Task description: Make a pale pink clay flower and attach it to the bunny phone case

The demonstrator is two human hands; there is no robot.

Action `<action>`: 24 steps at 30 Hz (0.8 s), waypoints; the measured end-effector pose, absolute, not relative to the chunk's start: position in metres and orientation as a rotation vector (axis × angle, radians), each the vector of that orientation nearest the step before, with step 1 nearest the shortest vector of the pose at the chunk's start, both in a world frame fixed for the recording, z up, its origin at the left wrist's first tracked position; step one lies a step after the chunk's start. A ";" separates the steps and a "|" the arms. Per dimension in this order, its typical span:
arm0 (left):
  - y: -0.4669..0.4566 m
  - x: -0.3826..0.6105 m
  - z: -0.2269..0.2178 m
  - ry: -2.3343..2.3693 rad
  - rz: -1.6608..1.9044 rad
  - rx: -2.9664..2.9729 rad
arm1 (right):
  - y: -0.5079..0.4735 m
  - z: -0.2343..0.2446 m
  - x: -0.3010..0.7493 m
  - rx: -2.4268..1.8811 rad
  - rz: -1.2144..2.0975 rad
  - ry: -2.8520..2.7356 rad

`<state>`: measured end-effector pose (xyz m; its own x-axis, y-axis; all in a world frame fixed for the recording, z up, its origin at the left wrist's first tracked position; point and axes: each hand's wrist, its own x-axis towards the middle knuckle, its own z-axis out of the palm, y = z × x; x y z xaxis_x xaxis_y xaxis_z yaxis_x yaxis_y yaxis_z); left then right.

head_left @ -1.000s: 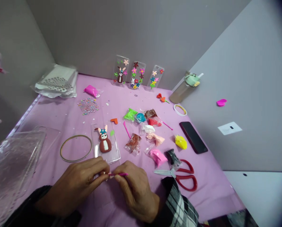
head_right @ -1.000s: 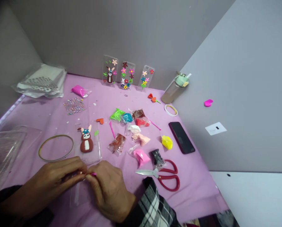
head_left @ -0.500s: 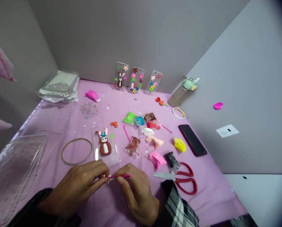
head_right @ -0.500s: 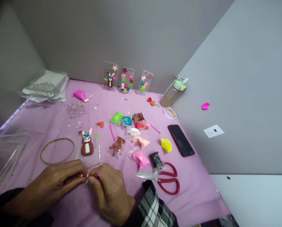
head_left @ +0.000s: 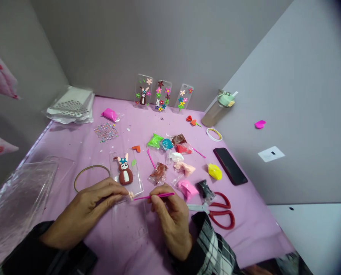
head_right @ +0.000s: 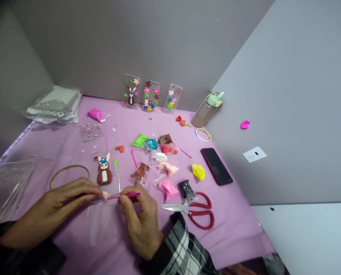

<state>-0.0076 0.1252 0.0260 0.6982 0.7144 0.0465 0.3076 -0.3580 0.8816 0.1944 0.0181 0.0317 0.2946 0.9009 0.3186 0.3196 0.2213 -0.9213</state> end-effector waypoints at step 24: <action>0.125 -0.006 0.020 0.994 0.526 1.947 | 0.019 0.031 0.196 -1.377 0.644 -1.228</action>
<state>-0.0056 0.1246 0.0201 0.5931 0.8050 -0.0146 0.4407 -0.3093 0.8426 0.1957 0.0191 0.0312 0.3080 0.9141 0.2638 0.3029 0.1687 -0.9380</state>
